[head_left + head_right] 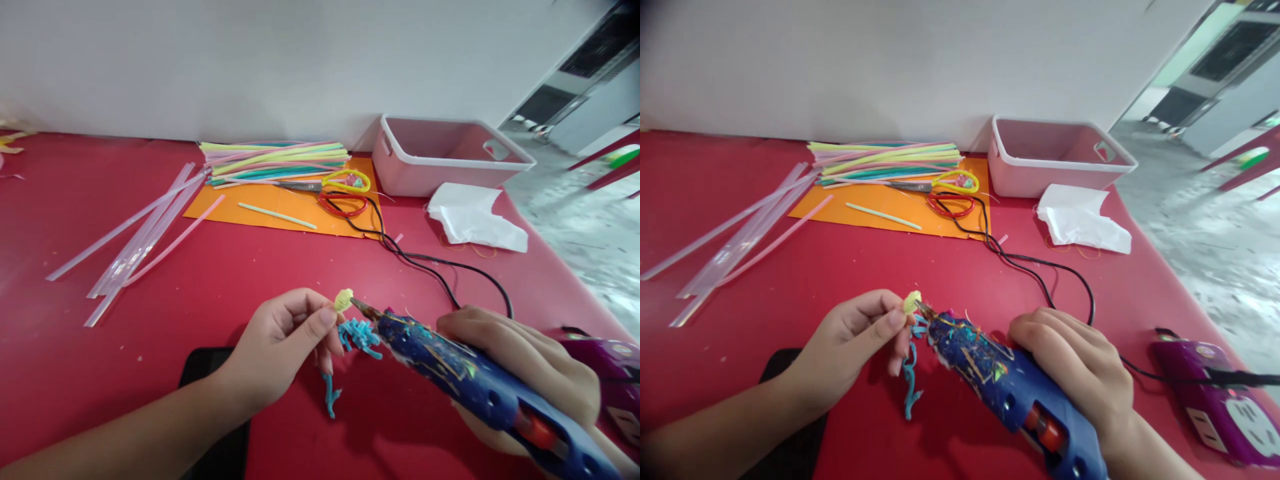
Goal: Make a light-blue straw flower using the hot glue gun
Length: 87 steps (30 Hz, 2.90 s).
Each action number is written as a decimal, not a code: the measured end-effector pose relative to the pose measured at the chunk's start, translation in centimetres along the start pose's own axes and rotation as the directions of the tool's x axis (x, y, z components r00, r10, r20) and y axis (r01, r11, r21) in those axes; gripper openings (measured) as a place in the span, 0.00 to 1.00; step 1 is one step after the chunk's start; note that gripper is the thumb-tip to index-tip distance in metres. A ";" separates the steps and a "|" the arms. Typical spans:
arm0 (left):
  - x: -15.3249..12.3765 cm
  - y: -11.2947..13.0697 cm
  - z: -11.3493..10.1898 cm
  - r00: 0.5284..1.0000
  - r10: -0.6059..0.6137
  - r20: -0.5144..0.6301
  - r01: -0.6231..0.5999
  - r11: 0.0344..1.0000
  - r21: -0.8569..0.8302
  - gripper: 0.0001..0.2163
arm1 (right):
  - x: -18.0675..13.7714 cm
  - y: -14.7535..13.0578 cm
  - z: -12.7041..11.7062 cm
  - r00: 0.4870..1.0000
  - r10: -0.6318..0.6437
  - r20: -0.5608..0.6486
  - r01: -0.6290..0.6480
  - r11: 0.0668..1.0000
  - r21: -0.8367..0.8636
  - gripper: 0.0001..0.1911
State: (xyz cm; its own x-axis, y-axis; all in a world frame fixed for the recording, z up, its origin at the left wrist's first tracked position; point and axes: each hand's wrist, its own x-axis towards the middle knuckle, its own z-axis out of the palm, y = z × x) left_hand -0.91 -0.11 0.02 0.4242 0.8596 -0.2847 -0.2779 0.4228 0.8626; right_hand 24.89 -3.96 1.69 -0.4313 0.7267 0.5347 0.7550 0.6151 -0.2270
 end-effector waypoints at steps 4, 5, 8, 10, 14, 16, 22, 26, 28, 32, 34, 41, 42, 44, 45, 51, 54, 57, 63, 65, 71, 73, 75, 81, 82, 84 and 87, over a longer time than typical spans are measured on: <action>0.1 -0.2 0.0 1.000 0.026 0.009 -0.025 1.000 -0.015 0.13 | 0.0 0.2 0.1 0.998 -0.063 0.004 0.063 0.998 0.000 0.08; 0.1 -0.1 0.0 1.000 0.029 0.007 -0.029 0.999 -0.021 0.12 | 0.0 0.2 0.1 0.998 -0.070 0.002 0.070 0.998 -0.001 0.08; 0.2 -0.1 0.1 0.999 0.035 0.002 -0.035 0.999 -0.024 0.12 | 0.2 0.1 0.0 0.999 -0.036 0.001 0.036 0.999 -0.019 0.08; 0.2 -0.1 0.1 0.999 0.038 -0.002 -0.038 0.999 -0.016 0.12 | 0.4 0.0 -0.1 1.000 -0.024 -0.017 0.023 0.999 -0.024 0.07; 0.0 -0.1 0.0 0.999 0.042 -0.006 -0.042 0.999 -0.008 0.11 | 0.5 0.1 -0.1 0.994 -0.103 -0.022 0.103 0.995 0.001 0.07; 0.0 0.0 0.0 0.999 0.043 -0.002 -0.043 0.999 0.001 0.11 | 0.5 0.2 -0.1 0.993 -0.114 -0.005 0.114 0.993 -0.004 0.08; -0.1 0.2 0.1 1.000 0.025 0.000 -0.025 0.999 0.042 0.12 | 0.3 0.2 -0.1 0.997 -0.065 -0.031 0.064 0.998 -0.026 0.08; -0.1 0.2 0.2 1.000 0.000 -0.003 0.000 0.999 0.036 0.13 | 0.4 0.0 -0.2 0.996 -0.088 -0.012 0.088 0.996 0.002 0.09; 0.0 0.1 0.2 1.000 -0.008 -0.004 0.008 0.999 0.038 0.13 | 0.4 0.1 -0.2 0.996 -0.086 0.001 0.086 0.996 0.000 0.10; 0.0 0.2 0.2 1.000 -0.025 0.002 0.025 0.999 0.034 0.14 | 0.4 0.2 -0.1 0.998 -0.055 -0.042 0.055 0.998 -0.006 0.09; -0.1 0.2 0.2 0.999 -0.044 -0.001 0.044 0.999 0.027 0.15 | 0.5 0.2 0.0 0.997 -0.066 -0.048 0.066 0.998 0.006 0.09; -0.1 0.4 0.5 0.998 -0.054 0.014 0.053 0.998 0.023 0.16 | 0.2 0.0 -0.1 0.999 -0.027 -0.022 0.027 0.999 -0.028 0.06; -0.1 0.4 0.5 0.998 -0.054 0.017 0.053 0.998 0.025 0.15 | 0.1 0.0 -0.2 1.000 -0.023 -0.018 0.023 0.999 -0.030 0.05; -0.1 0.4 0.5 0.998 -0.060 0.023 0.060 0.998 0.028 0.15 | 0.0 0.1 -0.3 0.999 -0.050 -0.014 0.049 0.999 -0.021 0.05; -0.1 0.4 0.5 0.997 -0.066 0.027 0.065 0.997 0.029 0.16 | 0.0 0.1 -0.3 0.998 -0.068 -0.009 0.068 0.998 -0.017 0.06; -0.2 0.2 0.3 0.996 -0.070 0.053 0.067 0.996 0.053 0.16 | 0.3 0.2 -0.7 0.998 -0.059 0.023 0.060 0.997 -0.055 0.08; -0.3 0.1 0.2 0.996 -0.065 0.060 0.061 0.996 0.062 0.16 | 0.1 0.3 -0.6 0.998 -0.067 0.023 0.068 0.997 -0.038 0.09; -0.3 0.1 0.2 0.997 -0.059 0.056 0.056 0.997 0.059 0.16 | 0.0 0.3 -0.4 0.997 -0.073 0.018 0.074 0.997 -0.010 0.09; -0.2 0.0 0.3 0.998 -0.059 0.038 0.056 0.996 0.062 0.18 | 0.2 0.1 -0.3 0.999 -0.049 0.005 0.049 0.999 -0.008 0.06; -0.2 -0.1 0.2 0.997 -0.066 0.038 0.064 0.996 0.057 0.19 | 0.2 0.2 -0.3 0.996 -0.091 0.008 0.091 0.996 0.008 0.06; -0.1 -0.2 0.1 0.997 -0.055 0.047 0.054 0.998 0.017 0.18 | -0.3 0.2 0.2 1.000 0.003 -0.014 -0.003 1.000 0.014 0.06; -0.1 -0.1 0.2 0.999 -0.025 0.029 0.025 1.000 -0.001 0.16 | -0.6 0.2 0.4 0.998 0.050 -0.045 -0.048 0.998 0.049 0.08; -0.1 0.1 0.3 1.000 0.004 0.001 -0.004 1.000 -0.013 0.15 | -0.9 0.2 0.6 0.990 0.111 -0.082 -0.105 0.992 0.074 0.09; -0.2 0.1 0.2 1.000 0.014 -0.026 -0.015 0.999 -0.040 0.13 | -1.2 0.9 0.3 0.998 0.037 -0.050 -0.032 0.995 0.097 0.09; -0.2 0.1 0.2 0.999 0.016 -0.030 -0.017 0.999 -0.046 0.12 | -1.2 1.0 0.2 0.998 0.038 -0.048 -0.033 0.995 0.096 0.09; -0.2 0.1 0.2 0.999 0.021 -0.035 -0.023 0.997 -0.068 0.13 | -1.0 1.0 0.1 0.999 0.036 -0.039 -0.032 0.996 0.082 0.10; -0.1 0.2 0.3 0.999 0.012 -0.041 -0.016 0.995 -0.101 0.14 | -0.8 0.7 0.1 1.000 -0.016 -0.012 0.016 0.998 0.056 0.12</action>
State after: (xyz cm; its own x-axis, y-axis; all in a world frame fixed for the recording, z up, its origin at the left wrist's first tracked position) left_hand -0.75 -0.22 0.39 0.3856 0.8754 -0.2914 -0.3698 0.4360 0.8205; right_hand 25.67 -4.08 1.05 -0.4371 0.7133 0.5478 0.7193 0.6429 -0.2632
